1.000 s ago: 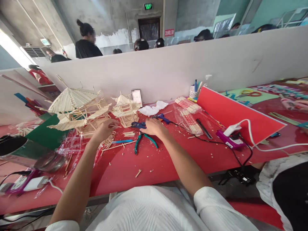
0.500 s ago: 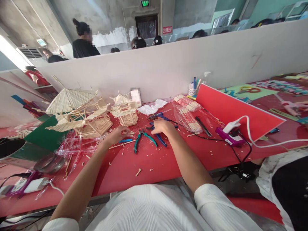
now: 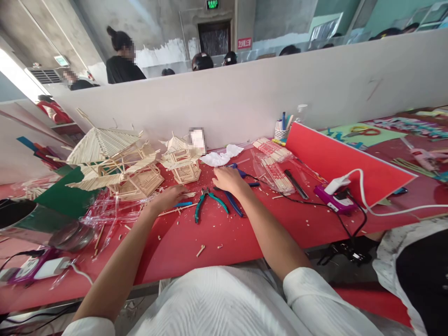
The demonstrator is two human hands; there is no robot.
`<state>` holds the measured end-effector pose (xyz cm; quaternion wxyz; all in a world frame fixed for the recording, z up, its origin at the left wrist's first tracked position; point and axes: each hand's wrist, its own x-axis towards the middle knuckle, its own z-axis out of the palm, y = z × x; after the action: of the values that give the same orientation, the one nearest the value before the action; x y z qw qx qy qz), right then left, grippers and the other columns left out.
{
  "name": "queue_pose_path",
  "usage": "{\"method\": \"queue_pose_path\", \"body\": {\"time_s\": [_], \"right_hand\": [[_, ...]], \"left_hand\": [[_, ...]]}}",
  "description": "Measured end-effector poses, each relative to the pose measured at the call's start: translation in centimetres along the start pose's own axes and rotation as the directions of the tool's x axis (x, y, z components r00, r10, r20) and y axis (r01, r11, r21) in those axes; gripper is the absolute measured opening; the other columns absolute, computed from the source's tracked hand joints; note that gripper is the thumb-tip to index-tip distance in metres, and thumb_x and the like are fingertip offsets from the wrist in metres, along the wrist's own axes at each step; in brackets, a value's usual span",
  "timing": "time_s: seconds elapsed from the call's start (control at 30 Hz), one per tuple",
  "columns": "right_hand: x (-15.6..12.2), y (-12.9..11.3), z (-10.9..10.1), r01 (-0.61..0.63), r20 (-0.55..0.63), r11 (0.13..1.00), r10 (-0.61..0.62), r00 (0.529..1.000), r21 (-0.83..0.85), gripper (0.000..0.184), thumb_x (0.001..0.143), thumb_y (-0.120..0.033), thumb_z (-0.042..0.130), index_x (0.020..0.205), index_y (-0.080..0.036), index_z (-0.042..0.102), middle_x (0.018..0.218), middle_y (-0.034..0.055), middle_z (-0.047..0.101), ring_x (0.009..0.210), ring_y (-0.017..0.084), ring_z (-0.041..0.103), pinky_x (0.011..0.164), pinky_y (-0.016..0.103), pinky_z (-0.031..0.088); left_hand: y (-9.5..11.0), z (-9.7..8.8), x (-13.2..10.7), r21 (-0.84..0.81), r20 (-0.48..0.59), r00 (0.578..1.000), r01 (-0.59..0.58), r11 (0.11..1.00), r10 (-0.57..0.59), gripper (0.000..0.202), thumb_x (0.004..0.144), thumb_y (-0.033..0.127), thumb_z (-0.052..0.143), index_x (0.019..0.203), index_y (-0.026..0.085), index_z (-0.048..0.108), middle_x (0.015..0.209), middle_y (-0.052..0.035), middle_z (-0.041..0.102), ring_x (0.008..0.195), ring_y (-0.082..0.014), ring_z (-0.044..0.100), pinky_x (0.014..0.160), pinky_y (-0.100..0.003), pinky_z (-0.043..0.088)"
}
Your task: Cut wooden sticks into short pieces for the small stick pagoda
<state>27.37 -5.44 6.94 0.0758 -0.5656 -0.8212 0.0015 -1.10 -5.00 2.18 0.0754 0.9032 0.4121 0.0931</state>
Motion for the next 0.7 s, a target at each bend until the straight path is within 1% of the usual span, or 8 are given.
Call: {"method": "queue_pose_path", "body": {"time_s": [0.1,0.2,0.3,0.37,0.43,0.57,0.7], "right_hand": [[0.1,-0.9,0.3,0.017,-0.020,1.000,-0.017,1.000,0.013,0.030,0.098,-0.035,0.048,0.115,-0.016,0.063,0.113,0.0152,0.072,0.104,0.030,0.068,0.085,0.036,0.049],[0.1,-1.6,0.7,0.058,-0.012,0.998,-0.058,0.998,0.020,0.029,0.098,-0.035,0.048,0.112,-0.017,0.065,0.110,0.0144,0.073,0.102,0.029,0.068,0.084,0.035,0.048],[0.1,-2.0,0.9,0.089,-0.010,0.996,-0.089,0.996,0.030,0.027,0.098,-0.034,0.048,0.109,-0.018,0.066,0.108,0.0136,0.074,0.100,0.028,0.069,0.083,0.034,0.048],[0.1,-2.3,1.0,0.094,-0.007,0.995,-0.094,0.996,0.046,0.025,0.097,-0.034,0.049,0.105,-0.019,0.067,0.106,0.0120,0.074,0.097,0.027,0.069,0.081,0.032,0.047],[0.1,-2.5,1.2,0.101,-0.004,0.993,-0.101,0.995,0.065,0.024,0.097,-0.035,0.049,0.103,-0.020,0.068,0.104,0.0103,0.075,0.095,0.025,0.070,0.079,0.030,0.046],[0.2,-2.8,1.4,0.121,-0.021,0.988,-0.119,0.993,0.092,0.024,0.097,-0.035,0.050,0.102,-0.022,0.069,0.103,0.0084,0.075,0.093,0.024,0.070,0.077,0.028,0.045],[0.3,-2.9,1.8,0.156,-0.029,0.982,-0.154,0.988,0.104,0.022,0.097,-0.032,0.052,0.103,-0.021,0.070,0.102,0.0076,0.076,0.093,0.023,0.070,0.076,0.027,0.045]], "left_hand": [[0.4,0.0,-0.1,0.019,0.011,0.999,0.030,0.999,-0.031,0.024,0.096,0.029,0.048,0.101,0.018,0.068,0.105,-0.0127,0.071,0.096,-0.0241,0.067,0.086,-0.033,0.051],[0.9,0.2,-0.1,0.073,0.026,0.996,0.081,0.994,-0.083,0.020,0.095,0.025,0.045,0.095,0.016,0.064,0.100,-0.0140,0.069,0.091,-0.0257,0.065,0.084,-0.036,0.051],[1.5,0.6,-0.2,0.185,0.044,0.993,0.095,0.978,-0.105,0.019,0.092,0.012,0.042,0.096,0.015,0.060,0.103,-0.0159,0.066,0.095,-0.0273,0.064,0.089,-0.038,0.049],[1.9,0.8,-0.2,0.242,0.056,0.994,0.075,0.967,-0.091,0.023,0.086,0.005,0.041,0.099,0.015,0.058,0.107,-0.0168,0.065,0.101,-0.0277,0.062,0.094,-0.039,0.047],[2.1,1.0,-0.3,0.276,0.062,0.995,0.057,0.960,-0.077,0.028,0.081,0.001,0.042,0.101,0.014,0.056,0.110,-0.0171,0.064,0.105,-0.0280,0.060,0.097,-0.039,0.046],[2.4,1.0,-0.3,0.286,0.066,0.995,0.058,0.956,-0.080,0.033,0.079,-0.001,0.041,0.106,0.015,0.054,0.113,-0.0168,0.063,0.108,-0.0279,0.060,0.098,-0.039,0.045],[2.2,0.8,-0.3,0.253,0.093,0.991,0.070,0.965,-0.096,0.031,0.080,0.000,0.038,0.104,0.015,0.052,0.110,-0.0170,0.063,0.104,-0.0284,0.061,0.093,-0.039,0.047]]}}
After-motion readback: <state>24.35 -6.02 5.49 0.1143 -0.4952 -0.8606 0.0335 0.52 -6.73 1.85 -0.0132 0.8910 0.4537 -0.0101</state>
